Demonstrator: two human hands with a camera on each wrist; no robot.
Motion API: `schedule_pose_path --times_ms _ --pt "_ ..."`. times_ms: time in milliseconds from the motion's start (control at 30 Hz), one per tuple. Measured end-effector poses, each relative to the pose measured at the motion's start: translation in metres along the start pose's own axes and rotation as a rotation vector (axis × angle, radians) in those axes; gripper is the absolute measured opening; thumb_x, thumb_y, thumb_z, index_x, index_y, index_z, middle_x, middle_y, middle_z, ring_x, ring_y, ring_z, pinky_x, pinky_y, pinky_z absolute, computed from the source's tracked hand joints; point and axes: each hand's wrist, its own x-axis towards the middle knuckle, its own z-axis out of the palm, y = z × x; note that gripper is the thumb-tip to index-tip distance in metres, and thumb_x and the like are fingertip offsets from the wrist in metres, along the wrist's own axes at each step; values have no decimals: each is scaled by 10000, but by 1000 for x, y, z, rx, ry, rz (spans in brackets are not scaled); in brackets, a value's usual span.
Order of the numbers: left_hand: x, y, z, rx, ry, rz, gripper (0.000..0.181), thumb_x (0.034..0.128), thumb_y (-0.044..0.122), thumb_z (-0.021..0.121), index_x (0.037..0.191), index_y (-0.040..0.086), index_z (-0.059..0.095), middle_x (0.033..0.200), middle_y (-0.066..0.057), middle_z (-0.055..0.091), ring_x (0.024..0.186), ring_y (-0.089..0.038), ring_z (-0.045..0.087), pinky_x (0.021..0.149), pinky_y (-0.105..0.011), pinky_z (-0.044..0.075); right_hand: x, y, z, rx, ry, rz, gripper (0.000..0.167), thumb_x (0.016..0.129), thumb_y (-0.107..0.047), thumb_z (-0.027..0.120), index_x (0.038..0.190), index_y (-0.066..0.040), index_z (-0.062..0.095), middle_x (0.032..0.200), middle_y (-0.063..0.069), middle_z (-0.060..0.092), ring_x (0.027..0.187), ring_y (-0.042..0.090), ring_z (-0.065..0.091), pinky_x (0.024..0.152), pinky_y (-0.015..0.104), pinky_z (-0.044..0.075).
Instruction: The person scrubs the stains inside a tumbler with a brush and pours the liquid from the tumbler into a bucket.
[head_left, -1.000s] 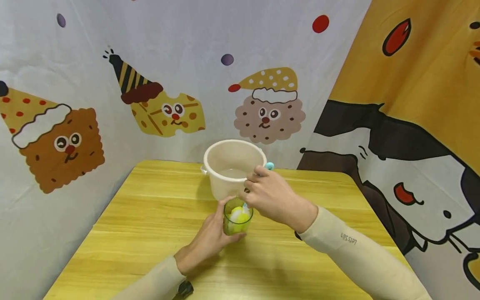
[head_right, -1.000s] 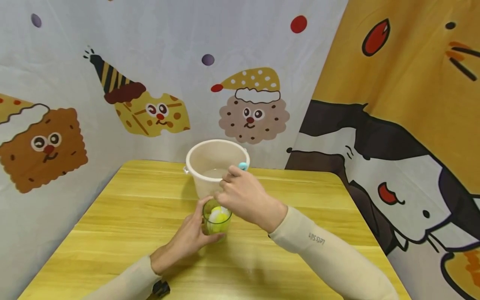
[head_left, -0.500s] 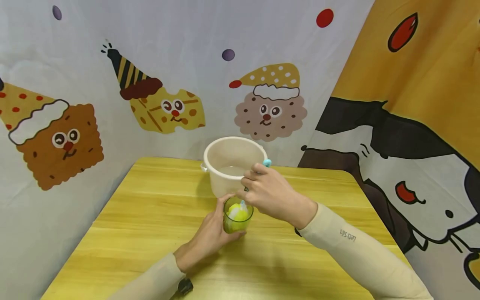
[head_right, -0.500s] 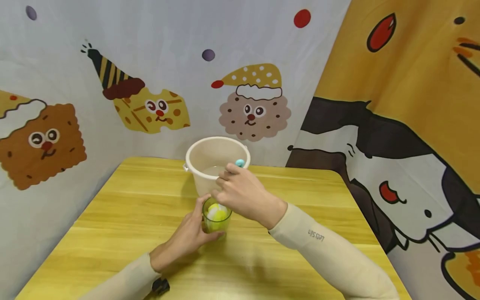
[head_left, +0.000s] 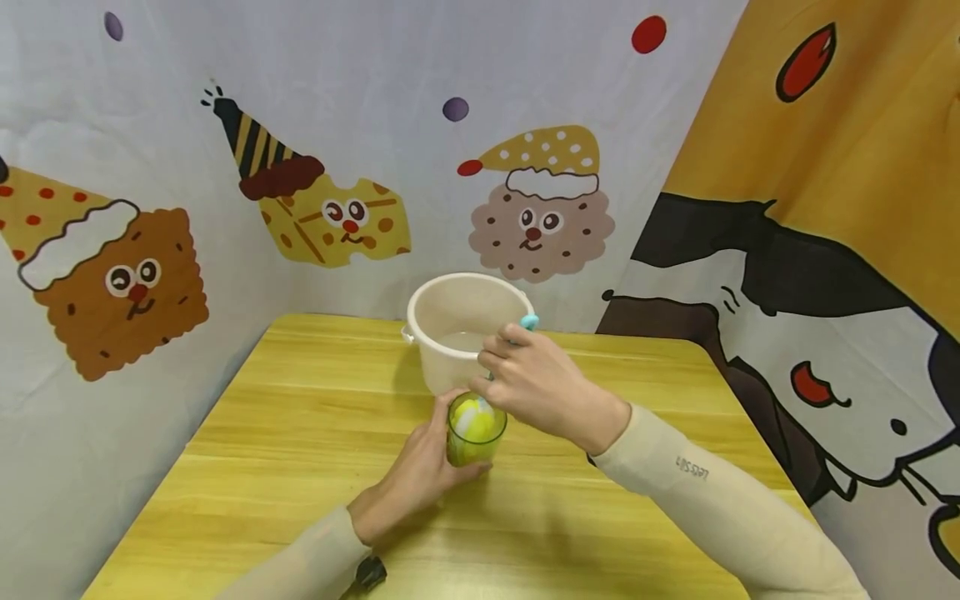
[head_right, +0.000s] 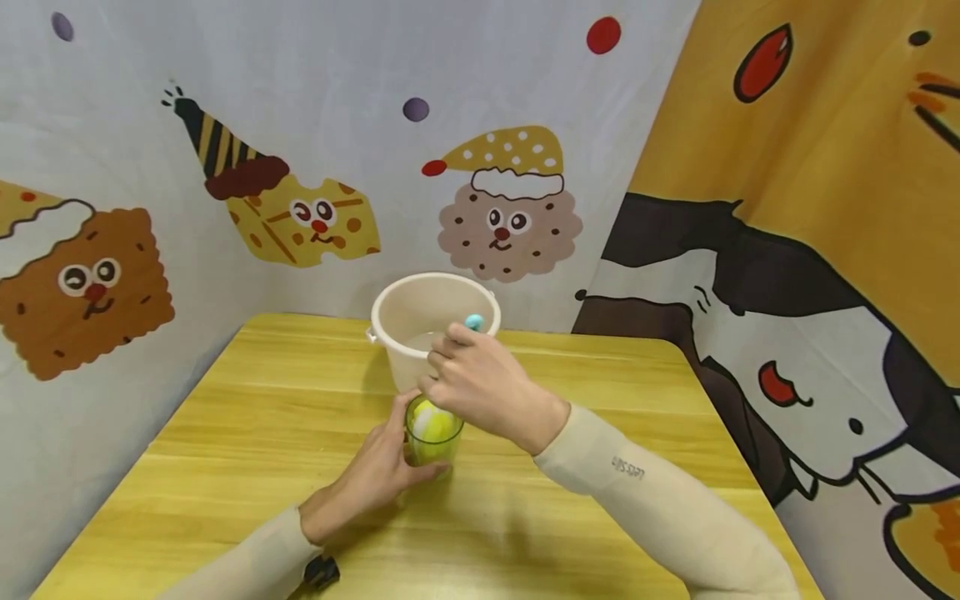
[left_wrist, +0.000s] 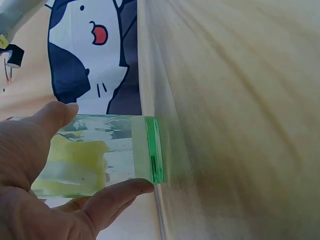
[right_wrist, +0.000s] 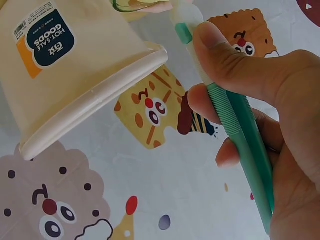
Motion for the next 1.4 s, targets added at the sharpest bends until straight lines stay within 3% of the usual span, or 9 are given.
schedule_pose_path --times_ms 400,933,1400 --pt "1 2 -2 -10 -2 -11 1140 851 199 1083 1711 181 334 1501 -252 725 1338 -398 781 1133 -571 683 4 2 -3 -52 -12 -12 132 908 -264 977 914 -290 848 929 -36 839 971 189 693 992 357 467" --pt "4 4 -5 -38 -27 -37 1140 832 203 1093 1699 175 355 1521 -226 719 1342 -384 770 1143 -571 675 7 4 -10 -68 -78 -44 122 916 -256 951 874 -290 841 859 -41 830 883 189 628 958 343 429" --pt "5 4 -7 -47 -44 -26 1135 837 203 1091 1702 137 359 1540 -218 708 1371 -394 756 1150 -576 670 7 6 -17 18 -118 -35 234 771 -236 1026 885 -292 829 814 -62 808 837 193 648 951 368 440"
